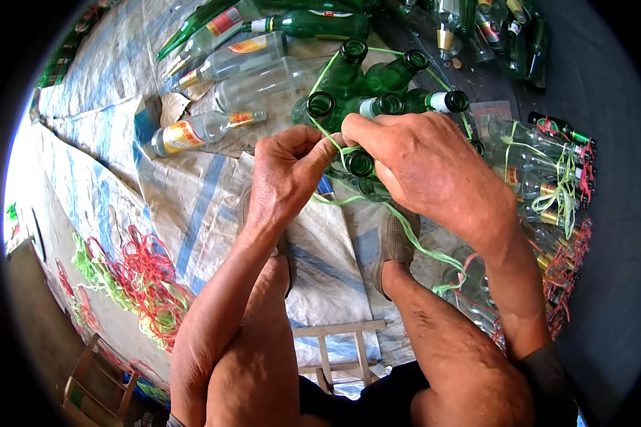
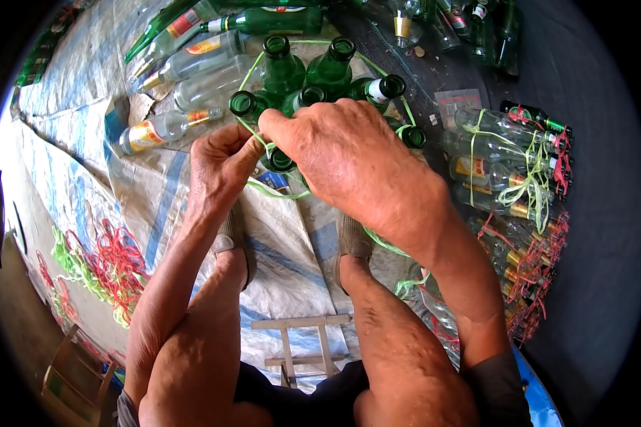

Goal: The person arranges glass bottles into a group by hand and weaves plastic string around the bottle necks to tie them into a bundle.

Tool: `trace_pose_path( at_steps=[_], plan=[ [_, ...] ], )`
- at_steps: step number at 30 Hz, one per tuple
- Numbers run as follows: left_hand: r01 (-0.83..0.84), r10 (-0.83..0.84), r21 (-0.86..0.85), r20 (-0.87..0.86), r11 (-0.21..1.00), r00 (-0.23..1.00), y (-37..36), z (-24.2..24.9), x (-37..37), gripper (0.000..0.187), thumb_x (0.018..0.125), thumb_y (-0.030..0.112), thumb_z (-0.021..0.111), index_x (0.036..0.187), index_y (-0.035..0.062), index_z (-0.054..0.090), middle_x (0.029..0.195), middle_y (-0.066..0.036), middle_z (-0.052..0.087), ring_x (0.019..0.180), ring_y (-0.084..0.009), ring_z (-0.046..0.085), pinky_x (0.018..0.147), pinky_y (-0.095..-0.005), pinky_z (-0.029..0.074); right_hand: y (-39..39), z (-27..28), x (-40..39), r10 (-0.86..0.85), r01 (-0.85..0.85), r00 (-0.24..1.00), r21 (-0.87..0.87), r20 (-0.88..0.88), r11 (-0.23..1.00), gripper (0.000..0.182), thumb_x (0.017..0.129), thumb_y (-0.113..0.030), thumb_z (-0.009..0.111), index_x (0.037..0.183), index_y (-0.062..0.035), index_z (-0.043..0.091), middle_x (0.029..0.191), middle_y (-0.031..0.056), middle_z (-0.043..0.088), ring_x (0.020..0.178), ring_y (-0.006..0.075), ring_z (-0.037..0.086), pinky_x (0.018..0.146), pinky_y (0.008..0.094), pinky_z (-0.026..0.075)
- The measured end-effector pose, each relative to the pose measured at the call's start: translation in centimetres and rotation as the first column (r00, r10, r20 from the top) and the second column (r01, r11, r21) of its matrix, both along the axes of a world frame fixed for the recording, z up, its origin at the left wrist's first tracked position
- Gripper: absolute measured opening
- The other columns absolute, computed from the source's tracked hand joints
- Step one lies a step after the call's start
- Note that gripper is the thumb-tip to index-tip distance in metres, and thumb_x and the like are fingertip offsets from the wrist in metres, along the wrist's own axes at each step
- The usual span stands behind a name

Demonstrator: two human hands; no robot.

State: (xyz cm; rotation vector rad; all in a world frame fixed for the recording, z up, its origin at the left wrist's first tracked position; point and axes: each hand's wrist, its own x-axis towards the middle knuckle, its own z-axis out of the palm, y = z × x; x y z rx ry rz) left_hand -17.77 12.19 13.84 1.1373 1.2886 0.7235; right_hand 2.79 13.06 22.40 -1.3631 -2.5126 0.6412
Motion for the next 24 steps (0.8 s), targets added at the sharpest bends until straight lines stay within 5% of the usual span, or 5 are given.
trace_pose_path(
  at_steps=[9,16,19,24],
  plan=[
    [0.008,-0.012,0.085,0.046,0.996,0.999,-0.1,0.3,0.2,0.020,0.100,0.018,0.079,0.101,-0.0021,0.080,0.076,-0.001,0.073,0.070,-0.0028,0.057,0.059,-0.0251,0.046,0.1,2.4,0.4,-0.082,0.055,0.981,0.152,0.175,0.987,0.014,0.083,-0.008,0.076,0.088,-0.0047,0.063,0.077,0.0105,0.063,0.078,0.0352,0.063,0.072,0.0499,0.048],
    [0.042,-0.045,0.043,0.076,0.998,0.996,0.0,0.6,0.0,0.021,0.102,0.020,0.080,0.105,-0.0011,0.079,0.083,0.004,0.072,0.075,-0.0017,0.057,0.065,-0.0213,0.045,0.4,2.5,1.0,-0.085,0.062,0.992,0.223,0.094,0.973,0.018,0.081,-0.010,0.081,0.081,-0.0072,0.063,0.069,0.0047,0.058,0.073,0.0279,0.058,0.072,0.0431,0.045],
    [0.028,-0.041,0.097,0.128,0.995,0.991,-0.3,0.1,0.0,0.021,0.103,0.018,0.076,0.105,-0.0027,0.078,0.078,0.003,0.069,0.070,-0.0028,0.055,0.060,-0.0242,0.044,0.7,3.1,1.6,-0.125,0.098,0.978,0.157,0.168,0.983,0.014,0.084,-0.013,0.074,0.083,-0.0057,0.062,0.076,0.0106,0.064,0.081,0.0325,0.063,0.080,0.0453,0.048],
    [0.049,-0.064,0.098,0.156,0.994,0.986,-0.3,0.3,0.0,0.021,0.105,0.017,0.073,0.106,-0.0038,0.076,0.075,0.003,0.065,0.069,-0.0036,0.054,0.059,-0.0252,0.044,1.3,3.2,2.4,-0.169,0.154,0.974,0.109,0.149,0.982,0.014,0.086,-0.015,0.073,0.087,-0.0038,0.064,0.079,0.0149,0.068,0.081,0.0384,0.068,0.075,0.0507,0.051]
  ],
)
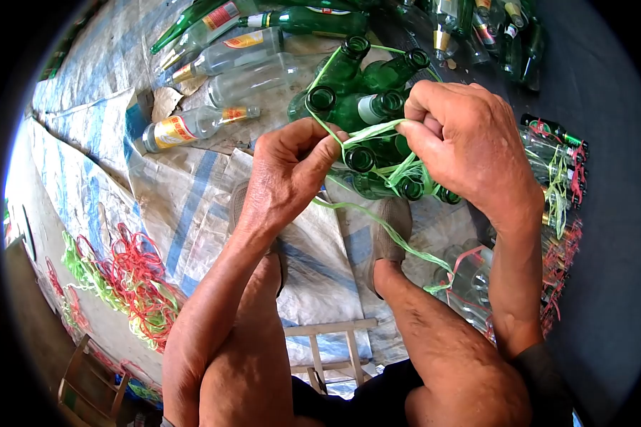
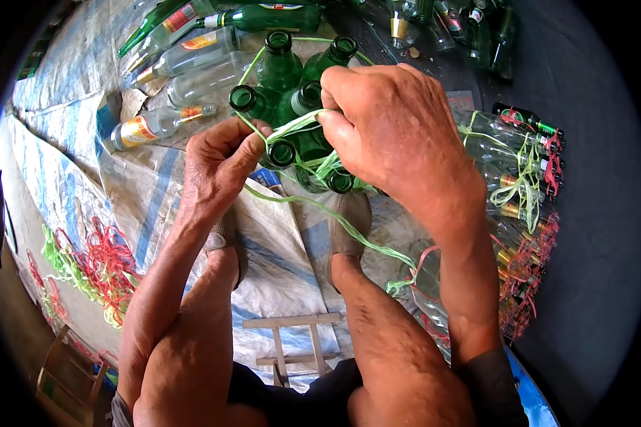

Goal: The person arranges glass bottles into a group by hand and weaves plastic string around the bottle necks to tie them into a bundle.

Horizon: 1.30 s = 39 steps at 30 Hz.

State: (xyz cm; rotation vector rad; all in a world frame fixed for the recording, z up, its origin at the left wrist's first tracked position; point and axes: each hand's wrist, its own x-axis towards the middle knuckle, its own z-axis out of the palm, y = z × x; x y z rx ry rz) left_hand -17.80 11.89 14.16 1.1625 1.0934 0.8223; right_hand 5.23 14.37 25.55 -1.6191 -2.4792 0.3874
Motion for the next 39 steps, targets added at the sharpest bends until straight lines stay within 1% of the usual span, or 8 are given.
trace_pose_path(
  at_steps=[4,7,19,25,28,31,34,39],
  plan=[
    [-0.008,0.008,-0.013,0.018,1.000,1.000,-0.3,-0.1,0.0,0.021,0.105,0.017,0.073,0.107,-0.0037,0.075,0.078,0.004,0.065,0.071,-0.0037,0.053,0.061,-0.0247,0.044,0.3,0.1,0.2,-0.047,0.045,0.998,-0.041,-0.048,0.998,0.013,0.090,-0.015,0.071,0.089,-0.0027,0.065,0.081,0.0178,0.070,0.081,0.0417,0.071,0.074,0.0531,0.053],
    [-0.007,0.007,-0.023,0.020,1.000,1.000,-0.3,-0.2,-0.1,0.021,0.105,0.017,0.073,0.107,-0.0035,0.075,0.077,0.004,0.065,0.071,-0.0038,0.053,0.062,-0.0247,0.045,0.8,-0.2,0.5,-0.040,0.040,0.997,0.008,-0.059,0.999,0.013,0.091,-0.015,0.070,0.089,-0.0027,0.066,0.082,0.0186,0.071,0.083,0.0421,0.071,0.075,0.0529,0.054],
    [-0.025,0.025,-0.024,0.007,0.999,1.000,-0.4,-0.2,0.1,0.022,0.105,0.018,0.073,0.106,-0.0034,0.075,0.078,0.005,0.064,0.072,-0.0034,0.053,0.064,-0.0245,0.045,2.5,-1.1,1.2,-0.024,0.023,0.996,-0.018,-0.081,1.000,0.012,0.093,-0.013,0.068,0.094,-0.0008,0.070,0.082,0.0231,0.071,0.084,0.0451,0.071,0.077,0.0546,0.054],
    [-0.037,0.037,-0.002,0.028,0.999,0.999,-0.3,-0.3,0.2,0.022,0.106,0.018,0.072,0.105,-0.0037,0.075,0.081,0.005,0.066,0.075,-0.0034,0.055,0.066,-0.0238,0.046,3.7,-2.0,0.9,-0.007,0.004,0.991,-0.022,-0.133,1.000,0.011,0.088,-0.008,0.067,0.091,0.0012,0.071,0.083,0.0265,0.070,0.088,0.0468,0.071,0.079,0.0552,0.055],
    [-0.051,0.053,-0.030,0.074,0.998,0.996,-0.4,-0.7,0.4,0.022,0.106,0.018,0.072,0.105,-0.0041,0.075,0.082,0.005,0.067,0.077,-0.0036,0.056,0.068,-0.0238,0.047,4.3,-1.6,0.6,-0.020,0.013,0.994,-0.064,-0.103,0.998,0.010,0.086,-0.007,0.067,0.089,0.0011,0.072,0.085,0.0264,0.071,0.088,0.0475,0.071,0.080,0.0554,0.055],
    [-0.024,0.026,-0.034,0.042,0.999,0.999,-0.3,-0.5,0.2,0.022,0.106,0.018,0.072,0.105,-0.0044,0.075,0.083,0.005,0.068,0.078,-0.0038,0.056,0.069,-0.0237,0.048,4.7,-2.4,0.8,0.062,-0.059,0.993,0.030,-0.105,0.998,0.014,0.090,-0.011,0.068,0.092,0.0014,0.074,0.076,0.0224,0.069,0.073,0.0405,0.070,0.071,0.0472,0.054],
    [-0.035,0.035,-0.028,0.004,0.999,0.999,-0.2,-0.4,0.1,0.022,0.106,0.017,0.073,0.105,-0.0043,0.075,0.083,0.004,0.068,0.079,-0.0037,0.057,0.070,-0.0237,0.048,4.6,-3.2,0.8,0.091,-0.081,0.992,0.111,-0.082,0.990,0.014,0.089,-0.011,0.068,0.094,-0.0009,0.076,0.081,0.0225,0.071,0.081,0.0417,0.072,0.076,0.0491,0.056],
    [-0.032,0.032,-0.033,-0.008,0.999,0.999,-0.2,-0.1,0.0,0.020,0.104,0.015,0.074,0.104,-0.0048,0.076,0.083,0.004,0.068,0.079,-0.0037,0.057,0.070,-0.0234,0.048,4.3,-3.7,1.1,0.076,-0.066,0.994,0.127,-0.081,0.990,0.013,0.089,-0.010,0.069,0.096,-0.0034,0.078,0.084,0.0207,0.074,0.083,0.0418,0.072,0.079,0.0496,0.057]
  ],
)
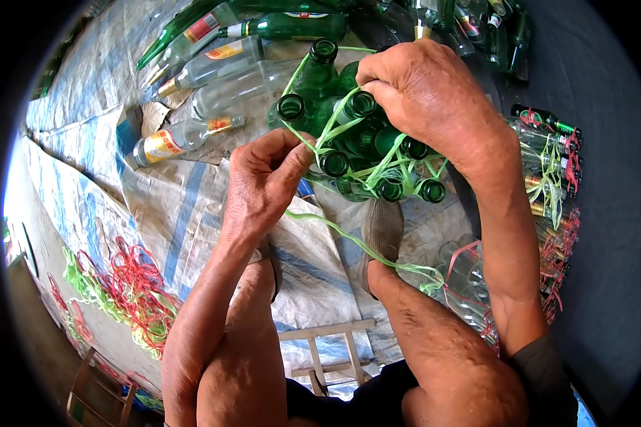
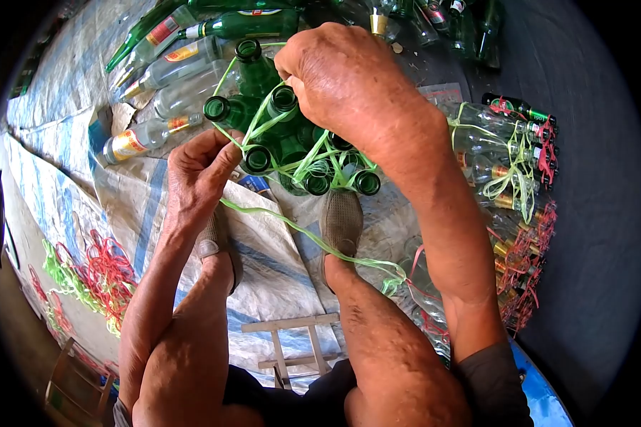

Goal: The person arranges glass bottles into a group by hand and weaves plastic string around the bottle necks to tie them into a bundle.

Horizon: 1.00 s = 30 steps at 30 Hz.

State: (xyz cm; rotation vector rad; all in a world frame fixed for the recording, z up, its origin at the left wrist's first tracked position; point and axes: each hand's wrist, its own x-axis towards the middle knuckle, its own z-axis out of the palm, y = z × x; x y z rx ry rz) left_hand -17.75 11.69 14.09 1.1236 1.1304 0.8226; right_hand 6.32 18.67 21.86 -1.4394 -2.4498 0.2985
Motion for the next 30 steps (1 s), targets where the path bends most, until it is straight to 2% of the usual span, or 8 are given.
trace_pose_path(
  at_steps=[4,10,13,16,19,22,23,30],
  plan=[
    [0.034,-0.033,0.018,-0.044,0.999,0.998,0.1,-0.6,-0.7,0.020,0.103,0.015,0.075,0.104,-0.0053,0.076,0.083,0.004,0.068,0.078,-0.0039,0.057,0.070,-0.0235,0.048,-0.5,-0.4,-0.1,-0.048,0.049,0.999,-0.014,0.023,0.999,0.014,0.089,-0.009,0.068,0.098,-0.0048,0.079,0.087,0.0199,0.075,0.084,0.0412,0.073,0.080,0.0492,0.058],
    [0.025,-0.022,0.033,-0.096,0.999,0.995,0.0,0.1,-0.9,0.019,0.102,0.014,0.077,0.103,-0.0049,0.076,0.082,0.004,0.068,0.077,-0.0038,0.057,0.069,-0.0233,0.048,-1.2,-0.9,0.1,-0.063,0.064,0.998,0.039,-0.026,0.997,0.004,0.085,-0.007,0.073,0.082,-0.0073,0.075,0.085,0.0196,0.074,0.081,0.0430,0.073,0.075,0.0539,0.058],
    [0.030,-0.036,-0.047,-0.122,0.998,0.992,-0.2,0.4,-1.6,0.016,0.103,0.013,0.077,0.106,-0.0029,0.076,0.088,0.005,0.069,0.081,-0.0033,0.058,0.073,-0.0220,0.047,-2.1,-0.3,-0.2,-0.131,0.131,0.991,-0.031,0.010,0.991,0.003,0.087,-0.006,0.070,0.086,-0.0048,0.073,0.083,0.0224,0.072,0.082,0.0439,0.072,0.073,0.0535,0.057],
    [0.051,-0.052,-0.007,-0.154,0.999,0.987,-0.3,0.7,-1.8,0.016,0.102,0.012,0.078,0.106,-0.0034,0.076,0.090,0.004,0.071,0.083,-0.0036,0.059,0.074,-0.0222,0.048,-3.4,-0.1,-0.2,-0.129,0.127,0.986,-0.024,-0.107,0.992,0.010,0.092,-0.010,0.069,0.097,-0.0012,0.071,0.087,0.0233,0.072,0.084,0.0422,0.073,0.075,0.0513,0.058],
    [0.037,-0.030,0.039,-0.180,0.999,0.983,-0.2,1.0,-1.9,0.015,0.101,0.011,0.079,0.106,-0.0031,0.077,0.089,0.003,0.072,0.083,-0.0037,0.060,0.075,-0.0226,0.049,-5.8,0.8,-1.6,-0.161,0.165,0.975,0.013,-0.154,0.986,0.025,0.098,-0.016,0.069,0.114,0.0032,0.066,0.093,0.0232,0.071,0.089,0.0397,0.072,0.079,0.0493,0.058],
    [0.079,-0.045,0.103,-0.299,0.991,0.953,0.3,2.5,-2.1,0.014,0.101,0.011,0.078,0.106,-0.0029,0.077,0.089,0.002,0.072,0.082,-0.0038,0.061,0.074,-0.0229,0.050,-8.3,1.0,-2.9,-0.232,0.225,0.968,-0.079,-0.093,0.971,0.072,0.089,-0.035,0.086,0.141,0.0054,0.057,0.126,0.0237,0.067,0.114,0.0416,0.068,0.096,0.0472,0.056],
    [0.078,-0.038,0.121,-0.303,0.990,0.952,0.3,2.5,-2.2,0.014,0.101,0.010,0.078,0.106,-0.0028,0.077,0.088,0.002,0.072,0.082,-0.0038,0.061,0.074,-0.0229,0.050,-8.5,0.0,-3.1,-0.238,0.233,0.964,-0.055,-0.116,0.971,0.084,0.083,-0.043,0.089,0.139,0.0084,0.054,0.119,0.0212,0.064,0.108,0.0383,0.067,0.095,0.0475,0.055],
    [0.060,0.009,0.176,-0.367,0.983,0.930,0.8,3.2,-2.3,0.014,0.100,0.010,0.078,0.106,-0.0020,0.077,0.084,0.002,0.072,0.079,-0.0037,0.061,0.072,-0.0241,0.051,-9.1,-0.7,-4.6,-0.298,0.298,0.952,-0.001,-0.074,0.954,0.100,0.073,-0.051,0.093,0.140,0.0094,0.051,0.120,0.0203,0.060,0.105,0.0369,0.065,0.092,0.0459,0.053]
  ],
)
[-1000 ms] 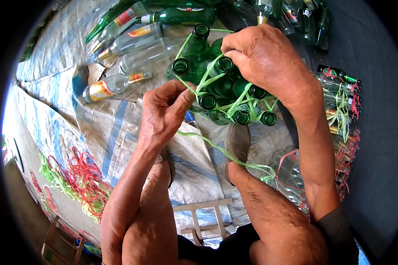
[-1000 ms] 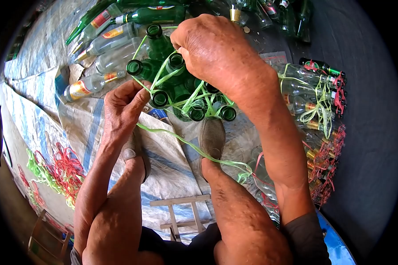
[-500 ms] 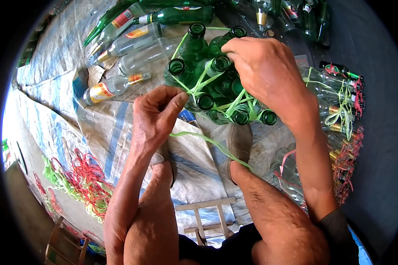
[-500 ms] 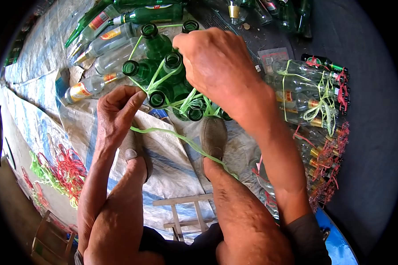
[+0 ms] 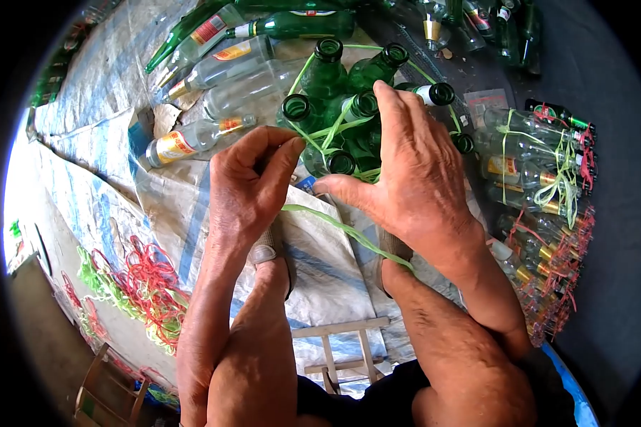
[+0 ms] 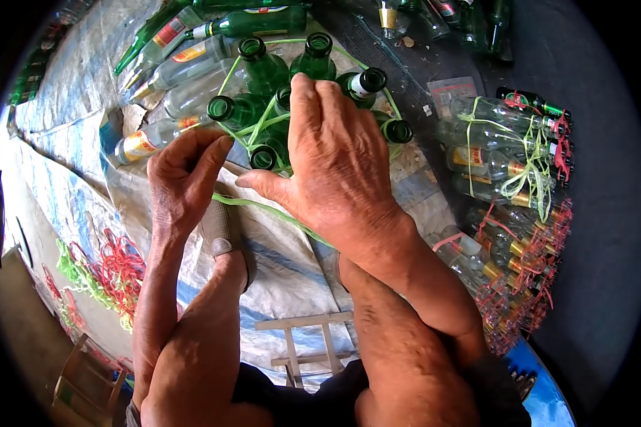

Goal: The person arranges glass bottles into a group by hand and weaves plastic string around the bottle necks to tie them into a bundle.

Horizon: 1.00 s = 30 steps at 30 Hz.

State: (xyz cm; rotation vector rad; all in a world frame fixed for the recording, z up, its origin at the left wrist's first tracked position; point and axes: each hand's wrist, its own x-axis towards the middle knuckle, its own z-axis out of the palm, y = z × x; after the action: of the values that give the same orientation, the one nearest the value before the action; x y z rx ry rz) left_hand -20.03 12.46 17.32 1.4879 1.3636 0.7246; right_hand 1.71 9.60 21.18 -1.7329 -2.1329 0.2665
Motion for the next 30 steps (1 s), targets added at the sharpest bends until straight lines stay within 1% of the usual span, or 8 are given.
trace_pose_path(
  at_steps=[7,13,16,19,22,26,27,30],
  plan=[
    [0.024,-0.008,0.148,-0.110,0.989,0.994,0.5,1.3,0.1,0.012,0.098,0.008,0.077,0.106,-0.0009,0.078,0.078,-0.001,0.072,0.072,-0.0045,0.060,0.066,-0.0255,0.050,0.0,0.1,-0.5,-0.053,0.053,0.999,-0.056,-0.006,0.997,0.097,0.073,-0.039,0.093,0.147,0.0044,0.048,0.126,0.0209,0.059,0.108,0.0406,0.065,0.094,0.0484,0.054],
    [0.086,-0.044,0.273,-0.158,0.958,0.986,0.9,1.7,-0.1,0.008,0.095,0.005,0.075,0.102,0.0002,0.076,0.079,-0.011,0.073,0.067,-0.0185,0.071,0.063,-0.0340,0.054,-0.1,-0.2,-0.5,-0.050,0.050,0.999,-0.013,0.001,0.999,0.093,0.074,-0.037,0.091,0.146,0.0035,0.048,0.124,0.0202,0.059,0.104,0.0398,0.064,0.091,0.0492,0.053],
    [0.203,-0.091,0.414,-0.273,0.887,0.958,1.6,1.6,-0.5,0.009,0.094,0.009,0.075,0.102,0.0035,0.077,0.084,-0.012,0.074,0.070,-0.0281,0.073,0.064,-0.0379,0.056,0.0,-0.1,-0.5,-0.051,0.051,0.999,-0.029,-0.016,0.998,0.093,0.073,-0.037,0.091,0.145,0.0035,0.048,0.123,0.0201,0.059,0.105,0.0403,0.064,0.092,0.0491,0.052],
    [0.363,-0.184,0.387,-0.428,0.848,0.885,2.8,2.9,-0.8,0.011,0.094,0.005,0.076,0.103,-0.0006,0.077,0.092,-0.014,0.078,0.075,-0.0264,0.076,0.070,-0.0370,0.059,0.0,-0.1,-0.5,-0.056,0.054,0.998,-0.038,-0.033,0.998,0.094,0.072,-0.038,0.092,0.145,0.0033,0.049,0.123,0.0197,0.058,0.106,0.0404,0.063,0.093,0.0493,0.051],
    [0.502,-0.246,0.375,-0.554,0.779,0.795,3.8,5.2,-0.3,0.009,0.093,0.007,0.078,0.101,0.0017,0.077,0.090,-0.012,0.076,0.076,-0.0304,0.076,0.069,-0.0385,0.059,0.1,-0.3,-0.5,-0.053,0.055,0.998,0.041,-0.031,0.998,0.090,0.070,-0.038,0.094,0.138,0.0032,0.053,0.114,0.0147,0.057,0.098,0.0325,0.063,0.087,0.0465,0.049],
    [0.664,-0.323,0.405,-0.642,0.628,0.696,6.2,6.9,0.3,0.009,0.091,0.009,0.078,0.099,0.0038,0.077,0.086,-0.011,0.073,0.072,-0.0316,0.073,0.064,-0.0402,0.057,0.1,0.0,-0.5,-0.064,0.064,0.998,0.036,-0.011,0.997,0.085,0.070,-0.036,0.093,0.136,0.0021,0.054,0.115,0.0134,0.056,0.099,0.0309,0.061,0.089,0.0452,0.048],
    [0.702,-0.340,0.411,-0.661,0.582,0.669,6.9,6.9,0.6,0.010,0.090,0.010,0.080,0.097,0.0046,0.076,0.083,-0.011,0.071,0.069,-0.0307,0.071,0.062,-0.0403,0.056,0.0,0.2,-0.4,-0.070,0.068,0.997,-0.061,-0.030,0.996,0.091,0.073,-0.040,0.091,0.143,0.0031,0.052,0.126,0.0173,0.058,0.108,0.0387,0.062,0.096,0.0508,0.048],
    [0.815,-0.381,0.387,-0.741,0.431,0.553,8.8,7.4,1.2,0.010,0.089,0.011,0.081,0.095,0.0051,0.076,0.081,-0.010,0.069,0.067,-0.0293,0.071,0.060,-0.0403,0.055,0.0,0.0,-0.2,-0.058,0.056,0.997,-0.040,-0.048,0.998,0.091,0.073,-0.040,0.091,0.143,0.0032,0.052,0.127,0.0174,0.059,0.110,0.0384,0.062,0.097,0.0510,0.048]
  ],
)
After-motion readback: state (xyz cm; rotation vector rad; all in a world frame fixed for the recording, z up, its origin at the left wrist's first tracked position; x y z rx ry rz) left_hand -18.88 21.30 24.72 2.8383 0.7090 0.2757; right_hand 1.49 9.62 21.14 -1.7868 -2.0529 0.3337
